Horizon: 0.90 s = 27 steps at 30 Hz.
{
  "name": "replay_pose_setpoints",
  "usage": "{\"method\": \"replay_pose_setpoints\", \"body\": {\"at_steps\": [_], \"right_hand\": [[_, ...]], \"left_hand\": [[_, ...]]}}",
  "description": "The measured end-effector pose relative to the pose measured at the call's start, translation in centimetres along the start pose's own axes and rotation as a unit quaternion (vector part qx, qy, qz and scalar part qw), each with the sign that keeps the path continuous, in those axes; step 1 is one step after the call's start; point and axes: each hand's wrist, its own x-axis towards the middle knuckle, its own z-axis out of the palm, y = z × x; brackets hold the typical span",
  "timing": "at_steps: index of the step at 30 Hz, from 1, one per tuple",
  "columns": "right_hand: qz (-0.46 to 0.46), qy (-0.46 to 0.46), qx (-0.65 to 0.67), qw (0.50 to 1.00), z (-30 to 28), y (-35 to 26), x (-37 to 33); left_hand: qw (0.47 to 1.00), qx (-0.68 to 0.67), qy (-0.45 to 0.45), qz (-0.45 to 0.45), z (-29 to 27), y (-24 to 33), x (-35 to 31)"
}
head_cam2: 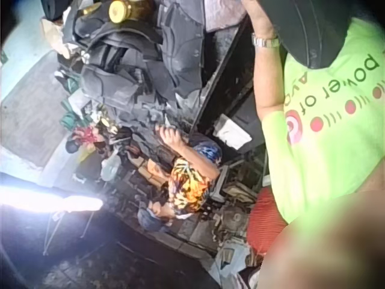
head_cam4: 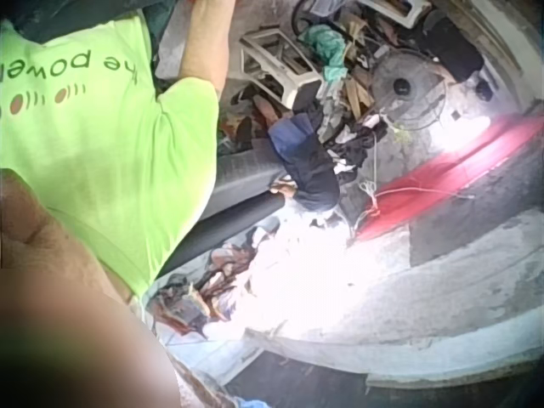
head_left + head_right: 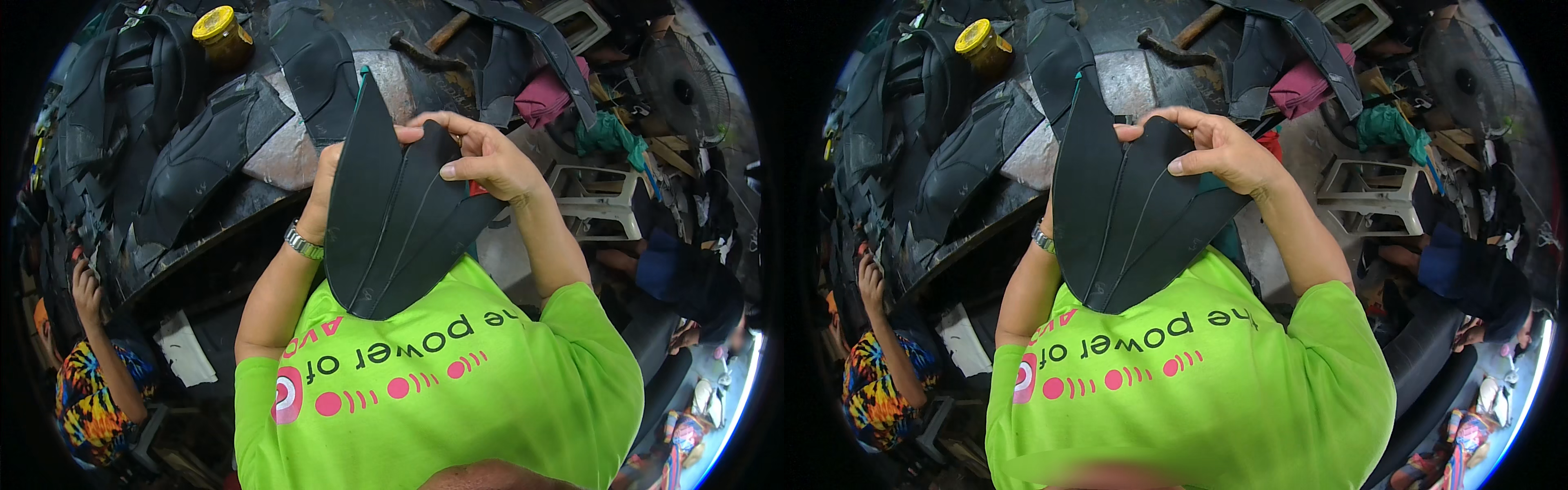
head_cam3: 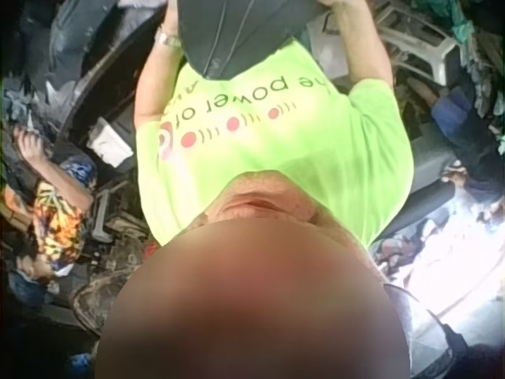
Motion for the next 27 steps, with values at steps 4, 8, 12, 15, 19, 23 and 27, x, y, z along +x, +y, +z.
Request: {"method": "replay_pose_setpoints", "body": {"at_steps": [4, 8, 12, 15, 19, 23, 27], "right_hand": [[0.028, 0.023, 0.036, 0.999, -0.2, 0.5, -0.5], [0.013, 0.040, 0.045, 0.998, 0.4, 0.8, -0.9], [-0.018, 0.079, 0.032, 0.996, 1.3, 1.4, -1.0], [-0.044, 0.100, 0.030, 0.994, 1.8, 1.9, -0.9], [-0.054, 0.128, 0.051, 0.989, 1.9, 2.2, -1.0], [-0.078, 0.102, 0.053, 0.990, 2.0, 2.2, -1.1], [-0.063, 0.100, 0.057, 0.991, 2.1, 2.0, -1.0]], "left_hand": [[0.994, 0.068, 0.068, 0.044, -1.3, -3.4, -0.3], [0.968, 0.220, 0.060, 0.101, -2.1, -4.3, -1.1], [0.994, 0.081, 0.068, 0.041, -0.9, -3.7, -2.1], [0.990, -0.104, 0.077, -0.057, -0.6, -3.1, -2.9], [0.998, 0.029, 0.044, -0.034, -0.6, -1.8, -3.0], [0.994, 0.089, 0.049, 0.034, 0.5, 0.5, -1.7], [0.988, 0.123, 0.049, 0.081, 2.1, 1.8, -0.4]]}}
